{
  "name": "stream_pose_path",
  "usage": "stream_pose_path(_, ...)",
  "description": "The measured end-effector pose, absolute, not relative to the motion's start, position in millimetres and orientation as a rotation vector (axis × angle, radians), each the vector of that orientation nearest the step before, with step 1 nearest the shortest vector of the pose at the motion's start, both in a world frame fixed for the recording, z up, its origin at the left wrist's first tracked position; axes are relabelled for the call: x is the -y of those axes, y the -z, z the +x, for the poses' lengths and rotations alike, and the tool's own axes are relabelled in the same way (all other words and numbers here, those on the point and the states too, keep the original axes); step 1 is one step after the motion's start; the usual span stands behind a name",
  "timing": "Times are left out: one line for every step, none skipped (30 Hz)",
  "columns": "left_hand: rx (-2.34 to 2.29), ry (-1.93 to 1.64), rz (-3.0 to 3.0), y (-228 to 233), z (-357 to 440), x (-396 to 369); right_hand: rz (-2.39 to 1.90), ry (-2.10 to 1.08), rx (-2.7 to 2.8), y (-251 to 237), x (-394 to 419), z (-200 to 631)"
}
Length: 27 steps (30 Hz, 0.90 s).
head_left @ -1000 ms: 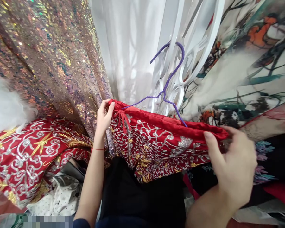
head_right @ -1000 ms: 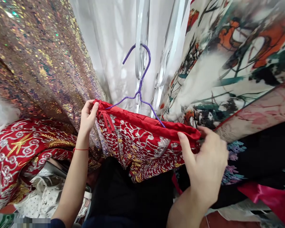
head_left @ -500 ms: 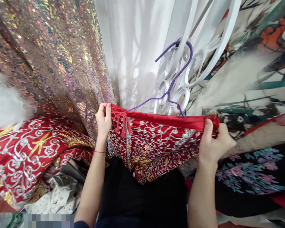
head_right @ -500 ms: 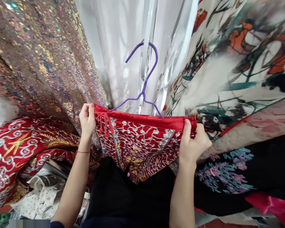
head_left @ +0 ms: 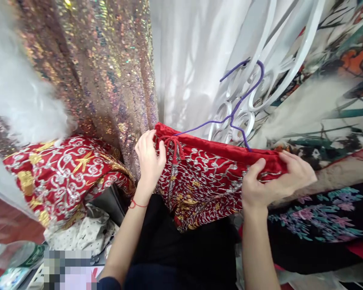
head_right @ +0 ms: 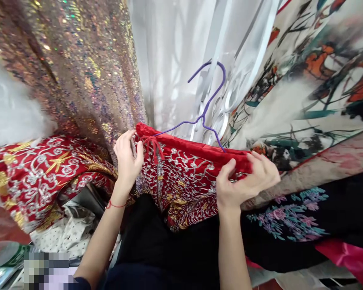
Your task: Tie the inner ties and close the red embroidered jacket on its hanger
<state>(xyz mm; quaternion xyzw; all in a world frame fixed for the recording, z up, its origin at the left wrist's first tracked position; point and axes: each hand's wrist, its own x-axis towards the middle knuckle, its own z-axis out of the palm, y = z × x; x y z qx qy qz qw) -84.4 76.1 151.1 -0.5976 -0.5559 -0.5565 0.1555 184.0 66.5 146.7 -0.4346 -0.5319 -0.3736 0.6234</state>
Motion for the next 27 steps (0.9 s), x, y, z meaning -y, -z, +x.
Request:
stream_pose_path(1.547, 1.578, -1.768, -156, -86, -61, -0.941, 0.836, 1.287, -150, -63, 169)
stream_pose_path(1.498, 1.562, -1.829, -161, -89, -44, -0.889, 0.798, 1.378, -152, -60, 153)
stream_pose_path(1.454, 1.544, -1.884, -167, -94, -26, -0.838, 0.759, 1.490, -153, -57, 136)
stream_pose_path(1.420, 1.518, -1.928, -172, -101, -7, -0.781, 0.731, 1.617, -154, -53, 119)
stream_pose_path(1.407, 1.476, -1.959, -177, -110, 12, -0.724, 0.718, 1.748, -153, -49, 103)
stream_pose_path(1.419, 1.415, -1.972, -181, -121, 31, -0.665, 0.718, 1.873, -153, -44, 87)
stream_pose_path(1.456, 1.336, -1.969, -184, -133, 49, -0.609, 0.722, 1.990, -153, -39, 71)
stream_pose_path(1.518, 1.243, -1.951, -184, -146, 67, -0.559, 0.722, 2.094, -153, -32, 56)
stream_pose_path(1.599, 1.148, -1.911, -183, -159, 83, -0.512, 0.718, 2.182, -153, -24, 41)
stream_pose_path(1.693, 1.055, -1.854, -179, -173, 98, -0.474, 0.713, 2.255, -155, -16, 27)
stream_pose_path(1.799, 0.969, -1.782, -174, -187, 111, -0.440, 0.709, 2.317, -158, -7, 12)
stream_pose_path(1.914, 0.890, -1.699, -167, -200, 121, -0.405, 0.708, 2.372, -162, 1, -4)
stream_pose_path(2.037, 0.812, -1.616, -160, -211, 129, -0.367, 0.707, 2.422, -167, 10, -20)
stream_pose_path(2.157, 0.736, -1.539, -153, -221, 135, -0.325, 0.705, 2.465, -172, 18, -36)
stream_pose_path(2.262, 0.661, -1.483, -147, -229, 139, -0.279, 0.702, 2.502, -176, 25, -53)
stream_pose_path(2.348, 0.592, -1.460, -143, -234, 142, -0.233, 0.701, 2.534, -180, 32, -70)
stream_pose_path(2.409, 0.535, -1.469, -141, -238, 143, -0.187, 0.704, 2.561, -182, 38, -86)
stream_pose_path(2.444, 0.498, -1.500, -141, -239, 144, -0.148, 0.709, 2.585, -183, 43, -102)
stream_pose_path(2.460, 0.481, -1.539, -142, -240, 144, -0.123, 0.712, 2.609, -182, 47, -115)
stream_pose_path(2.468, 0.481, -1.570, -143, -239, 144, -0.118, 0.710, 2.632, -179, 49, -127)
stream_pose_path(2.474, 0.491, -1.592, -145, -239, 145, -0.133, 0.699, 2.655, -175, 51, -137)
stream_pose_path(2.484, 0.506, -1.600, -146, -238, 145, -0.161, 0.680, 2.675, -171, 52, -144)
stream_pose_path(2.493, 0.522, -1.601, -146, -238, 146, -0.194, 0.658, 2.696, -167, 53, -148)
stream_pose_path(2.501, 0.537, -1.602, -146, -239, 146, -0.222, 0.636, 2.718, -163, 53, -151)
stream_pose_path(2.509, 0.553, -1.602, -145, -241, 148, -0.243, 0.616, 2.738, -161, 52, -152)
stream_pose_path(2.514, 0.573, -1.596, -143, -243, 149, -0.261, 0.597, 2.751, -161, 52, -151)
stream_pose_path(2.517, 0.597, -1.584, -143, -246, 152, -0.284, 0.578, 2.752, -164, 52, -150)
